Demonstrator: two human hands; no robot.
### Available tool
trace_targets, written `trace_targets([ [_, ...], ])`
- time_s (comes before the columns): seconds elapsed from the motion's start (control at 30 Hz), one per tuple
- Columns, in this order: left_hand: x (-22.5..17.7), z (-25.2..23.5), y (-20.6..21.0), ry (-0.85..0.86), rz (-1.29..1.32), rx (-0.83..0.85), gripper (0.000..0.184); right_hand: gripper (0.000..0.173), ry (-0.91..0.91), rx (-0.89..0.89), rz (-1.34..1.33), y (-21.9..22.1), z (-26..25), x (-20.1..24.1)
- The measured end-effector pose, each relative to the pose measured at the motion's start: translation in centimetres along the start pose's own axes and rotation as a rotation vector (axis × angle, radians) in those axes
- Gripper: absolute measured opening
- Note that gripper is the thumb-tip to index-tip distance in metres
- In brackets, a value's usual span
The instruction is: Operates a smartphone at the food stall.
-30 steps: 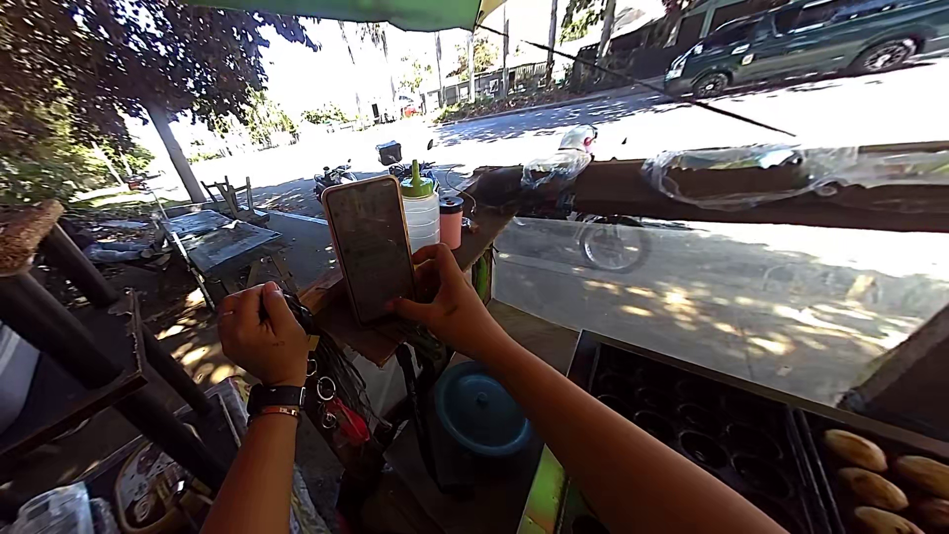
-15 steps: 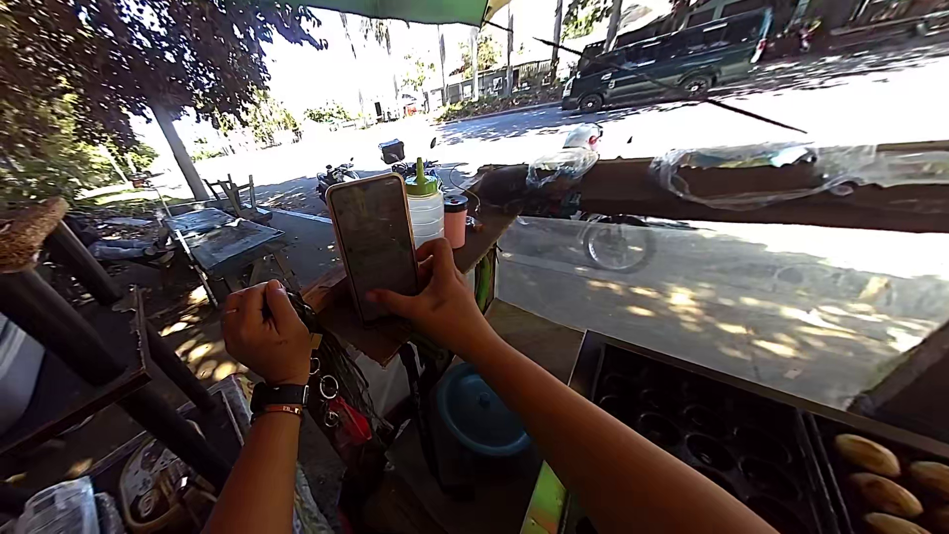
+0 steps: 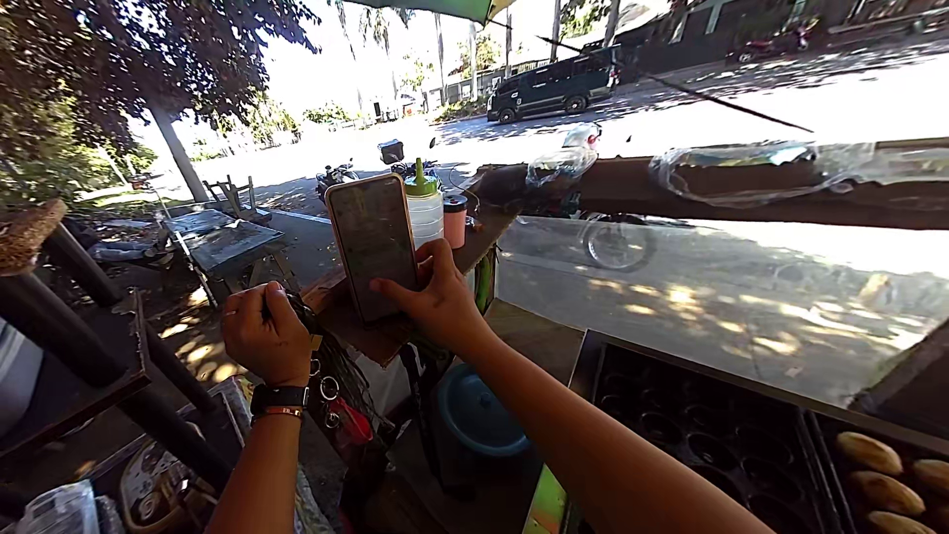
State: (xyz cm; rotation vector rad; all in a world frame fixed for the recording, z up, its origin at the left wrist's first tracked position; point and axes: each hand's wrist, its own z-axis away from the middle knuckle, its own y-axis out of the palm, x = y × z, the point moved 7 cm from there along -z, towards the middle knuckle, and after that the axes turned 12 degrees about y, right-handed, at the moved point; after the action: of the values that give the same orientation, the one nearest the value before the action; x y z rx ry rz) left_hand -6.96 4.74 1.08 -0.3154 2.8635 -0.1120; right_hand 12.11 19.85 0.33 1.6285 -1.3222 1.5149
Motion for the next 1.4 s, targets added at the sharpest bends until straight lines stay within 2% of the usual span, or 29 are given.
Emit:
trace_targets([
  [0.33,-0.1,0.0,-0.1,0.018,0.011,-0.008,0.033,0.053,0.008,0.031,-0.083,-0.7,-0.1,-0.1],
  [0.4,-0.1,0.1,-0.1,0.018,0.016,-0.014,0.033,0.056,0.028,0.019,-0.075,-0.8,-0.2,0.2],
  [0.57,0.0,0.0,0.0,0.022,0.009,-0.013,0.033,0.075,0.089,-0.028,0.005,-0.5,-0.4,0.8],
  [0.67,0.0,0.1,0.0,0.015,-0.002,-0.01,0.034,0.078,0.107,-0.039,0.031,-0.2,-0.4,0.9],
  [0.8,0.0,0.1,0.0,0.009,0.002,-0.011,0.035,0.069,0.083,-0.02,-0.044,-0.5,-0.4,0.6],
  [1.07,0.2,0.2,0.1,0.017,0.012,-0.014,0.034,0.027,-0.118,0.109,-0.192,-1.9,-0.4,-1.0],
  [1.4,0.0,0.2,0.1,0.001,0.005,-0.015,0.032,0.037,-0.187,0.143,-0.142,-1.5,-0.5,-1.8],
])
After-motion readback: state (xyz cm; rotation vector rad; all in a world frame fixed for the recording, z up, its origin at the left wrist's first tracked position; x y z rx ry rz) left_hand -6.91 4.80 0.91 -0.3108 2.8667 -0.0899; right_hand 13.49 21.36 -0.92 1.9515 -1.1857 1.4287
